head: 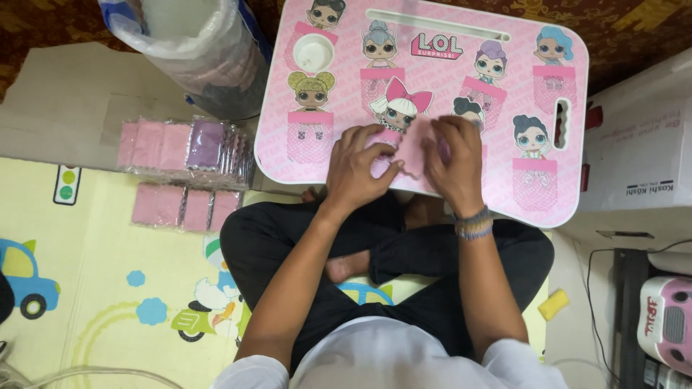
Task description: The person sits on the floor and uses a lint roller to clean a gray sponge, then folds it and places it into a clear plastic bag. They repeat this process with a pink sponge, folding and bagging it before placing it with other wrapped items.
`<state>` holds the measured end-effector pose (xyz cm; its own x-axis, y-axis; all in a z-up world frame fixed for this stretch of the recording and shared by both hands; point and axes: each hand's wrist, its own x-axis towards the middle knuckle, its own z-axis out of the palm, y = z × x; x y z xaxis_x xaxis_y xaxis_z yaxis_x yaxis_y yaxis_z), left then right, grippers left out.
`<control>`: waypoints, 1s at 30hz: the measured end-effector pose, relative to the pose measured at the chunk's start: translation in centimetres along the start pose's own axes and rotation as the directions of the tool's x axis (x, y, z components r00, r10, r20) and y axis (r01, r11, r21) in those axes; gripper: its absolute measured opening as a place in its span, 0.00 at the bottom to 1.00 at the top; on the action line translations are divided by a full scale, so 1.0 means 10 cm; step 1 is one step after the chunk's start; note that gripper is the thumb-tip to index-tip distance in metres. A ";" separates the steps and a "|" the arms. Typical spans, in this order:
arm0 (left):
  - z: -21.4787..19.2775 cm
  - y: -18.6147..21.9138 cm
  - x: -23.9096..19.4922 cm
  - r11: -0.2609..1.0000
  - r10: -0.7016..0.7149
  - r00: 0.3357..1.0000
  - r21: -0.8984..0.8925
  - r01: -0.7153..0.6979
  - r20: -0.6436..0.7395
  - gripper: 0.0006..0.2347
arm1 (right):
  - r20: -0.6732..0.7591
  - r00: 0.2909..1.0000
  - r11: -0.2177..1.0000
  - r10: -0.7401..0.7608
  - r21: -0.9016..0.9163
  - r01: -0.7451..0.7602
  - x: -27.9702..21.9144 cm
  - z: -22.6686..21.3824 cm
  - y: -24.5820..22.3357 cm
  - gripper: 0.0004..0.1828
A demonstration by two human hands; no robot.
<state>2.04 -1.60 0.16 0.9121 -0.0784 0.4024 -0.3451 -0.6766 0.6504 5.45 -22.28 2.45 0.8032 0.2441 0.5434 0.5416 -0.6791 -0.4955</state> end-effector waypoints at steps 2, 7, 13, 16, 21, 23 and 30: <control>-0.04 0.02 0.02 1.000 0.007 1.000 -0.008 -0.006 0.030 0.10 | 0.010 1.000 1.000 0.017 0.017 -0.017 -0.06 -0.05 -0.12 0.15; -0.09 0.06 0.01 0.998 0.027 0.995 -0.054 -0.022 0.094 0.10 | 0.052 0.999 1.000 0.014 0.001 -0.014 -0.15 0.00 -0.08 0.17; -0.14 0.05 -0.02 0.995 0.101 0.988 -0.036 -0.098 0.120 0.19 | 0.130 0.991 1.000 -0.008 -0.011 0.009 -0.09 -0.04 -0.04 0.19; -0.15 0.05 -0.02 0.991 0.128 0.979 0.003 -0.130 0.162 0.18 | 0.131 0.991 1.000 -0.012 0.008 0.012 -0.09 -0.04 0.01 0.20; -0.12 0.02 -0.02 0.995 0.082 0.973 0.035 -0.092 0.214 0.17 | 0.175 0.983 0.998 0.050 0.038 -0.057 -0.06 -0.04 0.08 0.21; -0.11 0.01 -0.03 0.994 0.098 0.975 0.034 -0.106 0.200 0.18 | 0.186 0.980 0.996 0.070 0.041 -0.079 -0.02 -0.06 0.11 0.20; -0.20 0.06 -0.01 0.999 0.041 0.969 -0.025 -0.036 0.243 0.20 | -0.014 0.985 0.892 0.173 0.425 -0.151 0.92 -0.33 -0.05 0.15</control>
<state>1.35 -0.53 1.76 0.9237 -0.2816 0.2599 -0.3830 -0.6546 0.6518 11.73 -21.92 9.91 0.8814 0.1132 0.4586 0.4675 -0.3486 -0.8124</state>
